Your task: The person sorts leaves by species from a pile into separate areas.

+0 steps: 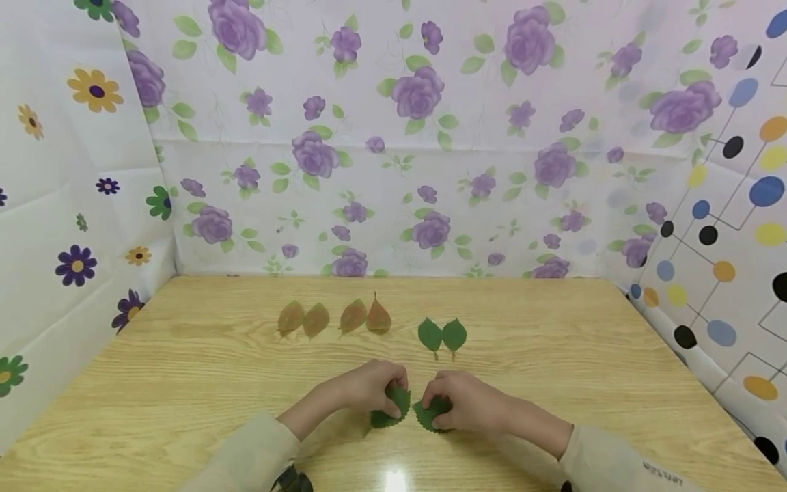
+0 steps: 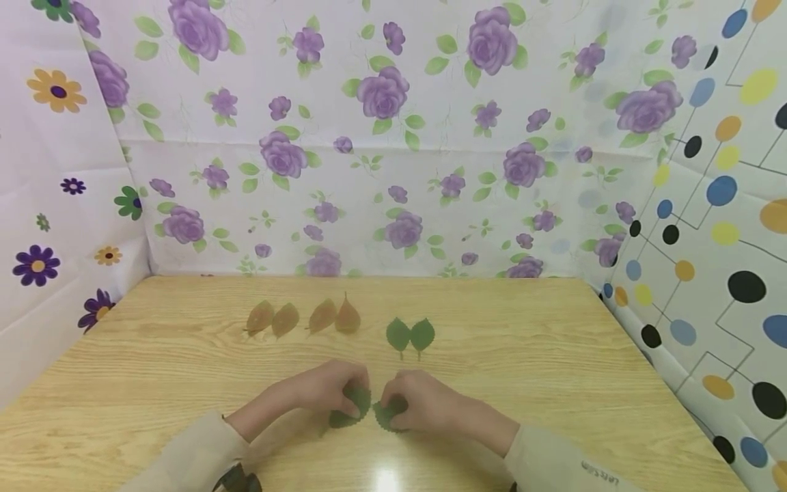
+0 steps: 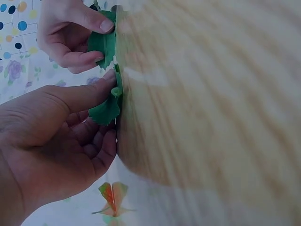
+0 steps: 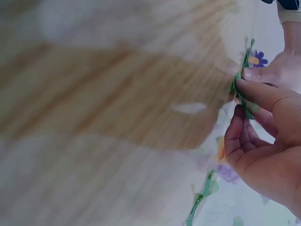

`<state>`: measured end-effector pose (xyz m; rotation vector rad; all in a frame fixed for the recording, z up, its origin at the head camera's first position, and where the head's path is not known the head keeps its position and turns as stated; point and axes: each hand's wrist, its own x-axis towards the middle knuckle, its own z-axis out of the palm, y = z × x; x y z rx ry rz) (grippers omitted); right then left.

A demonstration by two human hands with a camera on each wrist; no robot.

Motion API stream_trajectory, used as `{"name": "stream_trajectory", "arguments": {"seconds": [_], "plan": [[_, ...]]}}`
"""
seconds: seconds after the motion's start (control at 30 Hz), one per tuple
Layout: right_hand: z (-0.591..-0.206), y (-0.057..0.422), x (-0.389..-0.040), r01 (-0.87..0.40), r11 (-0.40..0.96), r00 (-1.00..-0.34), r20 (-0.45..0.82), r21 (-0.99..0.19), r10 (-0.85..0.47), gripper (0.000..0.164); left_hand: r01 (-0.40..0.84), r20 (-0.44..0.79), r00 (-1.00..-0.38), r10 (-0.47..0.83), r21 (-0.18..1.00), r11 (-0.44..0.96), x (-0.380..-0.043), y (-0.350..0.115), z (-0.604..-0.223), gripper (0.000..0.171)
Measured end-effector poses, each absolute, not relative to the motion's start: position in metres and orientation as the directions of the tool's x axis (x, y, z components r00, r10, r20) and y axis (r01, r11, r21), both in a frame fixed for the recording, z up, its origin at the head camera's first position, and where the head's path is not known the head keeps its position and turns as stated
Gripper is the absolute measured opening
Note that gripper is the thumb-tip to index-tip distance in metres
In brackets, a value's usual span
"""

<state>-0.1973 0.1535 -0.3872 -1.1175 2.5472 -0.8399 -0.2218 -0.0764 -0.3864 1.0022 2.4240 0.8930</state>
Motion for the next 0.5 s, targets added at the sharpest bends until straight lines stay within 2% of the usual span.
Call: {"name": "stream_trajectory", "arguments": {"seconds": [0.13,0.3,0.5], "plan": [[-0.378,0.158,-0.202,-0.576,0.540,-0.689,0.010,-0.613,-0.725,0.020,0.514,-0.065,-0.665,0.744,0.683,0.519,-0.222,-0.077,-0.387,0.021],[-0.363,0.169,-0.213,-0.584,0.539,-0.712,0.064,-0.607,-0.699,0.020,0.552,-0.030,-0.645,0.764,0.672,0.493,-0.223,-0.078,-0.390,0.019],[-0.355,0.186,-0.230,-0.565,0.571,-0.770,0.131,-0.596,-0.625,0.022,0.567,-0.017,-0.646,0.763,0.660,0.494,-0.224,-0.078,-0.392,0.023]]}}
